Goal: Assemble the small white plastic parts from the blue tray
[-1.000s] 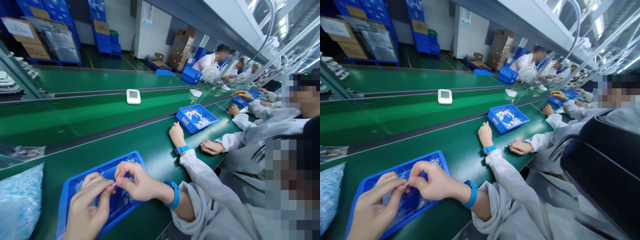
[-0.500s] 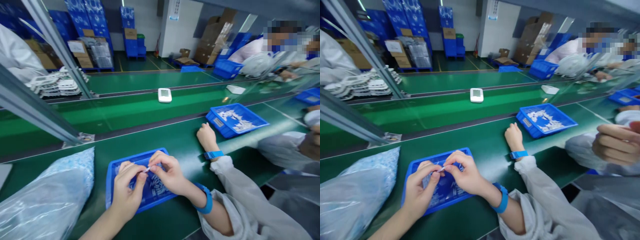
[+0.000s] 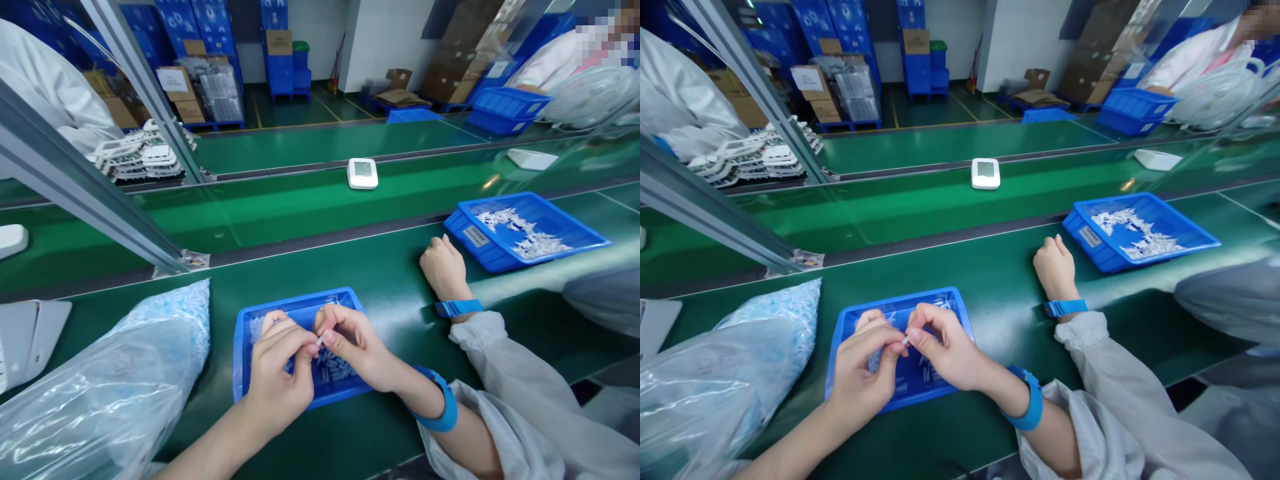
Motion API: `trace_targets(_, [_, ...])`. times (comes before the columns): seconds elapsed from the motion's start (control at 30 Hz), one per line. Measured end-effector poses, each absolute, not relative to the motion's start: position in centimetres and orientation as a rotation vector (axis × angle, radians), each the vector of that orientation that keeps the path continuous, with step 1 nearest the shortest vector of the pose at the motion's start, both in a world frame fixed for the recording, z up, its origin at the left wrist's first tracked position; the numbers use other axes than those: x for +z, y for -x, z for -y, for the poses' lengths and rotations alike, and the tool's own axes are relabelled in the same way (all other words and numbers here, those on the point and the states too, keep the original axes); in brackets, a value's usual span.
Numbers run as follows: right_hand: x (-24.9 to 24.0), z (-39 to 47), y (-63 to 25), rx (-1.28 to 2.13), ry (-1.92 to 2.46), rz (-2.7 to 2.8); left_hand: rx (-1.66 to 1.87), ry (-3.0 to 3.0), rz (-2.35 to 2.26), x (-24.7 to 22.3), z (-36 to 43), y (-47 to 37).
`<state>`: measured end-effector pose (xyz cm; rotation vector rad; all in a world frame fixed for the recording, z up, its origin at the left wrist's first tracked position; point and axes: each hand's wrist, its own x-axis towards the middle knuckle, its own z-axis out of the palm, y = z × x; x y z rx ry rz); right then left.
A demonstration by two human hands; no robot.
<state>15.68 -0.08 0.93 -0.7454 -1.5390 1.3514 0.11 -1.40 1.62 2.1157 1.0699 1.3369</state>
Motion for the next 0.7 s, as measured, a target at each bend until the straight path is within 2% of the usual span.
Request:
trace_targets(0.2, [0.9, 0.4, -15.7, 0.84, 0.74, 1.652, 1.34, -2.067, -1.16, 1.6, 1.3, 0.2])
trace_targets(0.3, [0.9, 0.7, -15.7, 0.704, 0.697, 1.729, 1.331, -2.108, -1.122, 1.6, 1.5, 0.1])
trace_targets(0.7, [1.1, 1.8, -15.4, 0.746, 0.633, 1.748, 1.471, -2.154, -0.962, 1.4, 2.2, -0.4])
